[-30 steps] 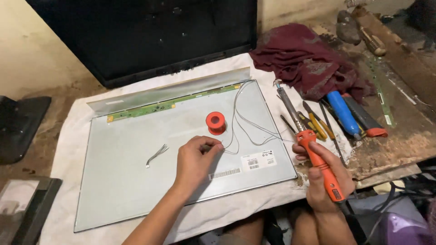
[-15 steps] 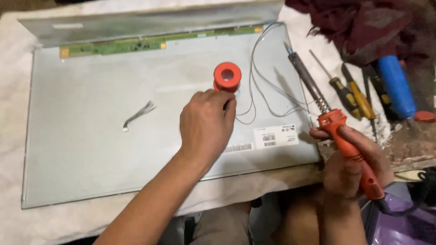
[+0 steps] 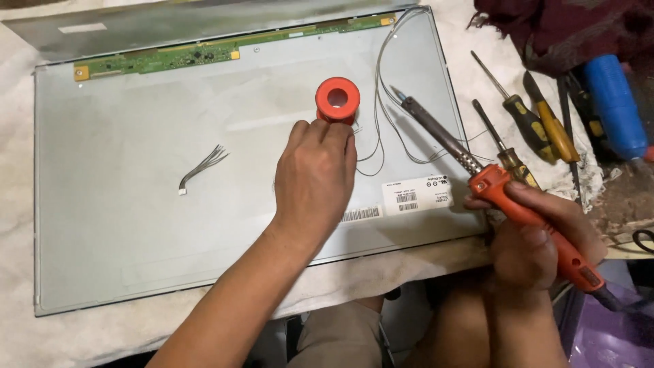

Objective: The person solders a wire to a component on the back of a disassembled flat-screen monitor. They use a soldering iron and solder wire, then use pliers to adjust the wire and a screwdriver to work on the connection.

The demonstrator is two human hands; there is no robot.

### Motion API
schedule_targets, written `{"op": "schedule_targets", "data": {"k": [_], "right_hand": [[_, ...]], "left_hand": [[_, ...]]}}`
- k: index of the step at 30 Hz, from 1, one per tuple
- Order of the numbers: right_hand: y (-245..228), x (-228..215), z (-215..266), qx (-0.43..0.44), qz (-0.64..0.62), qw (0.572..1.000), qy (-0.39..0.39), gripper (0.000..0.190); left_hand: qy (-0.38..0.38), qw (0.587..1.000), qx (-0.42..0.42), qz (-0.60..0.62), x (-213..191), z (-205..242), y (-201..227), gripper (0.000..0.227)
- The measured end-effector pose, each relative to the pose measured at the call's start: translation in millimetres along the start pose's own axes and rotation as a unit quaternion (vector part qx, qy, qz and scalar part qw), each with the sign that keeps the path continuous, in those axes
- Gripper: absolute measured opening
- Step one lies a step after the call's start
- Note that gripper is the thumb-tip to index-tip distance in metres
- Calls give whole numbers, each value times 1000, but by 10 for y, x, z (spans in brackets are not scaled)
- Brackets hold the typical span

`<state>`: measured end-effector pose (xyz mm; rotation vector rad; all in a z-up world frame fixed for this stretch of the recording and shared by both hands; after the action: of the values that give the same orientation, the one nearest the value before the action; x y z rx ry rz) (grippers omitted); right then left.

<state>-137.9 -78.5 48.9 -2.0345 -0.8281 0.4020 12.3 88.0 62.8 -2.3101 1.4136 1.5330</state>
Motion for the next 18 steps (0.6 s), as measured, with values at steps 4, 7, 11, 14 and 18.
{"op": "schedule_targets", "data": {"k": [4, 7, 11, 14, 18], "right_hand": [[3, -123, 48, 0, 36, 999, 13, 40], [-124, 19, 4, 35, 169, 984, -38, 41], [-53, 75, -32, 28, 172, 981, -83, 43], [-124, 180, -52, 29, 138, 985, -97, 38], [-150, 268, -89, -1, 104, 987, -119, 35]], "left_hand": [[6, 1000, 10, -4, -7, -13, 41, 3], [18, 1000, 11, -5, -15, -19, 46, 4], [17, 1000, 6, -5, 4, -29, 36, 4], [20, 1000, 3, 0, 16, -33, 14, 4], [19, 999, -12, 23, 12, -39, -22, 5]]}}
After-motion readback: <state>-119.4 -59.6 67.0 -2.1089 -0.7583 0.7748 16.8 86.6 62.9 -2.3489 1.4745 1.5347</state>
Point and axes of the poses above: each hand's wrist, its own z-axis away from the middle knuckle, its own x-axis out of the palm, y = z × x, the point moved 10 cm from there along -z, towards the middle knuckle, and after that the axes turned 3 degrees about -y, right-handed, at the moved point
